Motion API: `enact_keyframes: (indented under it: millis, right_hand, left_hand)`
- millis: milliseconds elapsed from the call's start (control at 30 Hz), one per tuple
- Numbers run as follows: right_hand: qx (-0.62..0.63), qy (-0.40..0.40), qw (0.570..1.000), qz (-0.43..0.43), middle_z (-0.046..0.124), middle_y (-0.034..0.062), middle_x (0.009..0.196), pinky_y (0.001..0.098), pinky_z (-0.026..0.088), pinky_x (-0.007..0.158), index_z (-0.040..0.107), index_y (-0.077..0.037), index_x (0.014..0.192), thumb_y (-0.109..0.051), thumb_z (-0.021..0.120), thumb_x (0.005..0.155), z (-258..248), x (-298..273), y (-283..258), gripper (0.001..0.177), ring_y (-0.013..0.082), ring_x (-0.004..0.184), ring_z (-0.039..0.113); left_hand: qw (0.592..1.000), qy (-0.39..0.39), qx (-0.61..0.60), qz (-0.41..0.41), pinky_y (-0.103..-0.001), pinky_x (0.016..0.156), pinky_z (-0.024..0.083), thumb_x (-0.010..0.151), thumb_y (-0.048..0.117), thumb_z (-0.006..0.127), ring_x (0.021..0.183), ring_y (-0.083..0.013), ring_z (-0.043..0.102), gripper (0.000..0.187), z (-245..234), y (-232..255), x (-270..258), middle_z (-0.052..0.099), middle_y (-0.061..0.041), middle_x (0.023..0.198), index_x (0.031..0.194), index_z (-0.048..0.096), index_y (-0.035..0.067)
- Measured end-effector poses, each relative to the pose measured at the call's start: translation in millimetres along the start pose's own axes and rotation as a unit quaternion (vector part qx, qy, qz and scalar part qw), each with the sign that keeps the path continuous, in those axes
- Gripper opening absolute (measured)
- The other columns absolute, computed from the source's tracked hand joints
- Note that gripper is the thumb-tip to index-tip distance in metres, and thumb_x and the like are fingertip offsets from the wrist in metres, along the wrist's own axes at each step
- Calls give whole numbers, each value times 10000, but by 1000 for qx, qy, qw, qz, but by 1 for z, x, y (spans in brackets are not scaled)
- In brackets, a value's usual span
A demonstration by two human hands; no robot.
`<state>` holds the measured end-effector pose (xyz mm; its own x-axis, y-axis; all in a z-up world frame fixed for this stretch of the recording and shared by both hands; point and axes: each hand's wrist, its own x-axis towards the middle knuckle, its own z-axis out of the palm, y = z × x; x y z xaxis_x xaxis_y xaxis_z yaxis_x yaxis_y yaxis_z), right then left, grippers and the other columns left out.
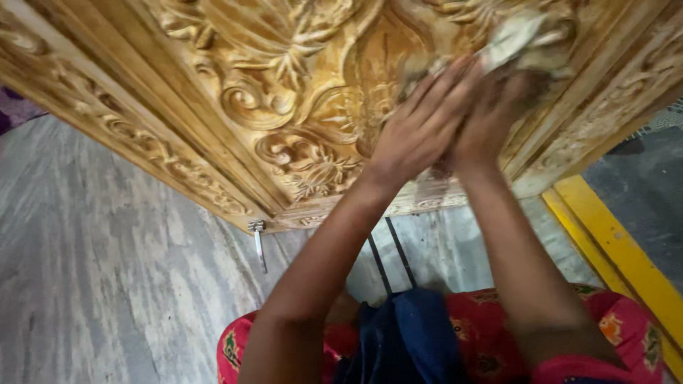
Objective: The person sits on the floor and wipes the surface of a carved wooden door using a cloth. They repeatedly rub the cloth over the intricate carvings, focusing on different sections of the door throughout the episode.
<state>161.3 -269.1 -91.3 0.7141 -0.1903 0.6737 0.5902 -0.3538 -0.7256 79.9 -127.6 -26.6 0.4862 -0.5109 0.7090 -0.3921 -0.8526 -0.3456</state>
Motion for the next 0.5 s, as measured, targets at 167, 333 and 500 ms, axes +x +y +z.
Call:
enact_keyframes:
  millis: [167, 333, 500]
  right_hand:
    - [-300, 66, 938, -160, -21, 229, 1719, 491, 87, 1331, 18, -49, 1686, -506, 409, 1147, -80, 58, 7, 808, 363, 1596, -13]
    - [-246, 11, 964, -101, 40, 278, 1715, 585, 100, 1345, 39, 58, 1654, -484, 496, 1080, -60, 45, 26, 912, 437, 1592, 45]
    - [-243, 73, 958, -133, 294, 218, 1653, 568, 252, 1320, 199, -27, 1653, -496, 681, 1066, -28, 3, 52, 893, 419, 1560, 293]
  left_hand:
    - [989, 32, -61, 128, -532, 1331, 146, 1121, 69, 455, 1596, -296, 176, 532, 35, 13, 115, 236, -150, 1708, 1645, 389, -1]
    - [990, -89, -78, 81, -554, 1330, 205, 1174, 144, 447, 1615, -320, 289, 497, 65, 23, 136, 285, -158, 1731, 1632, 383, -38]
    - [994, 27, 43, 98, -513, 1281, 210, 1139, 321, 468, 1532, -302, 357, 513, 88, 33, 72, 423, -105, 1653, 1599, 439, 95]
